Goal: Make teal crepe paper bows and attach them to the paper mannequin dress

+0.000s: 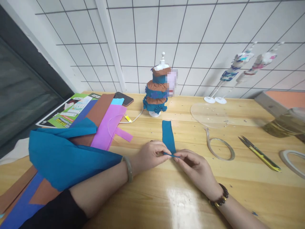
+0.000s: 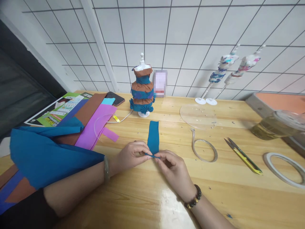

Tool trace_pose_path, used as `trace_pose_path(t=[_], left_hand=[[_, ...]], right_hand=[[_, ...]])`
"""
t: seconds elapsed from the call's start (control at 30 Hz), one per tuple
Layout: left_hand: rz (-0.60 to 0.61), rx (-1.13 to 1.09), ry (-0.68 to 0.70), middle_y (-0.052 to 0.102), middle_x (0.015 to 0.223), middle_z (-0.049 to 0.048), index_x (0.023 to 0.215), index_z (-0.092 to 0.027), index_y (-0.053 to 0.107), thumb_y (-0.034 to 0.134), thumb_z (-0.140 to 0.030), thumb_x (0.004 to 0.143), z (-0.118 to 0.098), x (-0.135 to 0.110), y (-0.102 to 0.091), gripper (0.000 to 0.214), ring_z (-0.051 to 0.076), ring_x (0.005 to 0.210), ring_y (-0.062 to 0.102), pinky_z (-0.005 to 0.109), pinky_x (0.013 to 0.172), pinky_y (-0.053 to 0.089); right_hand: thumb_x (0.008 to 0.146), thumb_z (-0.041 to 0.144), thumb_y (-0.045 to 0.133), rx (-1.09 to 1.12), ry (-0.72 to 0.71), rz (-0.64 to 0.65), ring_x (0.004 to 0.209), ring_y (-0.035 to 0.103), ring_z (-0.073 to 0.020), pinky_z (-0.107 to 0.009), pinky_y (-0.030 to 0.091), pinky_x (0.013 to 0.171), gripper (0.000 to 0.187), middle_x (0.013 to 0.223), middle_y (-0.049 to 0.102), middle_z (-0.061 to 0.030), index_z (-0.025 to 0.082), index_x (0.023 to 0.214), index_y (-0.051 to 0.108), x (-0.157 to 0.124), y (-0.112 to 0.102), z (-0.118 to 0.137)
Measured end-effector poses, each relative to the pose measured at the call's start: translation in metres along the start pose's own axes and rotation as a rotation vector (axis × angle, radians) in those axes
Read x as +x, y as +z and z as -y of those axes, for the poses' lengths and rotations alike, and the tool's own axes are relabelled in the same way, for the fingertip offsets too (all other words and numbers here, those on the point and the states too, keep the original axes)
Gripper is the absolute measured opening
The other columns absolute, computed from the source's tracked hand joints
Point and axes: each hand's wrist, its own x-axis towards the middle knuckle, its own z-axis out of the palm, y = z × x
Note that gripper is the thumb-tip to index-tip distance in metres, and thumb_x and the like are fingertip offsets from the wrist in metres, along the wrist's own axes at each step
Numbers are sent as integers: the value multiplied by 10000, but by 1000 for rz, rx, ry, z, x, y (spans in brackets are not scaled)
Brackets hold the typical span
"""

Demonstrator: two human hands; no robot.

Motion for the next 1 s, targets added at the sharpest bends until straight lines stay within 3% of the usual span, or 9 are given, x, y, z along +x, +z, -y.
trace_pose_path(t=[0.2, 0.37, 0.57, 1.0], left_hand=[[-7, -86, -250, 669, 742, 40, 876, -151, 683, 557, -231, 764, 1, -4, 2, 186, 116, 659, 578, 207, 598, 437], [-13, -227, -339, 676, 770, 44, 891, -144, 677, 565, -242, 753, 3, -5, 3, 202, 120, 676, 585, 204, 601, 437], [-3, -296, -351, 654, 696, 36, 894, -131, 669, 549, -238, 763, 4, -6, 4, 207, 101, 600, 553, 195, 539, 407], [-35, -137, -240, 688, 742, 43, 838, -140, 691, 525, -190, 764, -1, -5, 0, 188, 137, 702, 614, 216, 635, 470]], right_hand=[[760, 304, 612, 165, 183, -26, 609, 644, -144, -248, 539, 592, 163, 701, 697, -37, 182, 854, 665, -2, 0, -2], [754, 293, 625, 266, 218, -36, 605, 652, -129, -224, 544, 600, 160, 686, 693, -21, 185, 868, 656, -2, -1, -4], [746, 319, 631, 280, 224, -60, 629, 661, -147, -257, 551, 617, 167, 791, 697, -50, 183, 836, 669, 0, -2, -4], [757, 327, 615, 261, 223, -28, 680, 664, -158, -268, 547, 659, 158, 801, 703, -44, 205, 823, 692, 1, -5, -3]])
